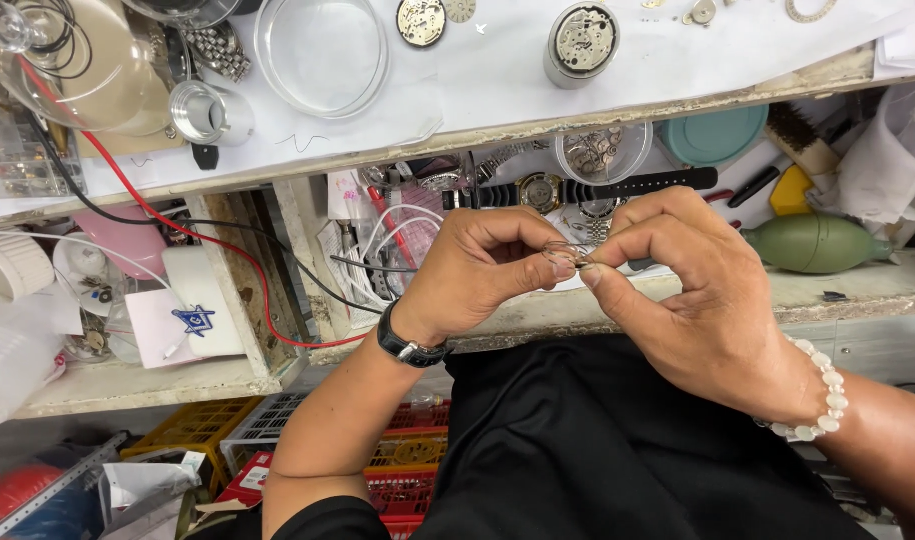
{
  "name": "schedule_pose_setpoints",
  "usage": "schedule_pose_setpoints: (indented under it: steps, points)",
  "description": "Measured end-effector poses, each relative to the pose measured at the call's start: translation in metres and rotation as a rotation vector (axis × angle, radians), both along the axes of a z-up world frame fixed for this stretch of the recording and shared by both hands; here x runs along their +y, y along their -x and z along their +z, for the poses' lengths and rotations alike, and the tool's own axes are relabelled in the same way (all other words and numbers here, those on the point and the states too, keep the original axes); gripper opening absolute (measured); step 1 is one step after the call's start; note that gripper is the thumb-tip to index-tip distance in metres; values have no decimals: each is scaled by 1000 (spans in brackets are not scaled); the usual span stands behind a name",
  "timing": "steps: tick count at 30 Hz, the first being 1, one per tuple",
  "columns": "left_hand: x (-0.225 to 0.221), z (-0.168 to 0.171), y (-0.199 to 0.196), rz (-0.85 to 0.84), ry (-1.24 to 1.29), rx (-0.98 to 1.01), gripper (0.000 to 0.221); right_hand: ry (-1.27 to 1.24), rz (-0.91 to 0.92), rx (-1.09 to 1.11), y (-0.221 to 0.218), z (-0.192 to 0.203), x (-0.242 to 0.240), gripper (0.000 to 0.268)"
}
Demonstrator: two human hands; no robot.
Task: Assembling or repairing a watch by placing tiny components onto the movement using tweezers and hands.
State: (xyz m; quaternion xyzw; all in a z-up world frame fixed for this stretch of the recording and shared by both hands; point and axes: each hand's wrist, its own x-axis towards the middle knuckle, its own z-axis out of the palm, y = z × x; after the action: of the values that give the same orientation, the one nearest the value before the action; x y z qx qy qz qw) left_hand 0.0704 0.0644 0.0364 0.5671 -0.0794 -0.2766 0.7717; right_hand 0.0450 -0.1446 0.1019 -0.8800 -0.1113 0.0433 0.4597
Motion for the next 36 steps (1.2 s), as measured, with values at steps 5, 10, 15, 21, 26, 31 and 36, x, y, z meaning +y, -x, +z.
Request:
schedule_pose_setpoints:
  steps: [5, 10, 15, 21, 26, 31, 36]
  points:
    - [0, 0, -3, -29, -10, -33, 10, -24, 28, -2, -4, 1, -1, 8]
    - [-1, 2, -5, -48, -35, -46, 8, -50, 47, 6, -7, 4, -3, 8]
    - [-2, 5, -7, -56, -56, -66, 7, -28, 56, 1, -7, 3, -6, 9]
    - [-4, 8, -8, -64, -91, -116, 9, -36, 88, -1, -8, 3, -10, 9]
    - [-8, 11, -7, -46, -118, -157, 11, -19, 105, -22, -8, 1, -13, 9]
    - [-13, 19, -5, 15, -198, -269, 10, -33, 99, -48, -9, 2, -14, 10]
    - [-16, 22, -3, 81, -214, -346, 13, -37, 82, -64, -9, 2, -14, 9]
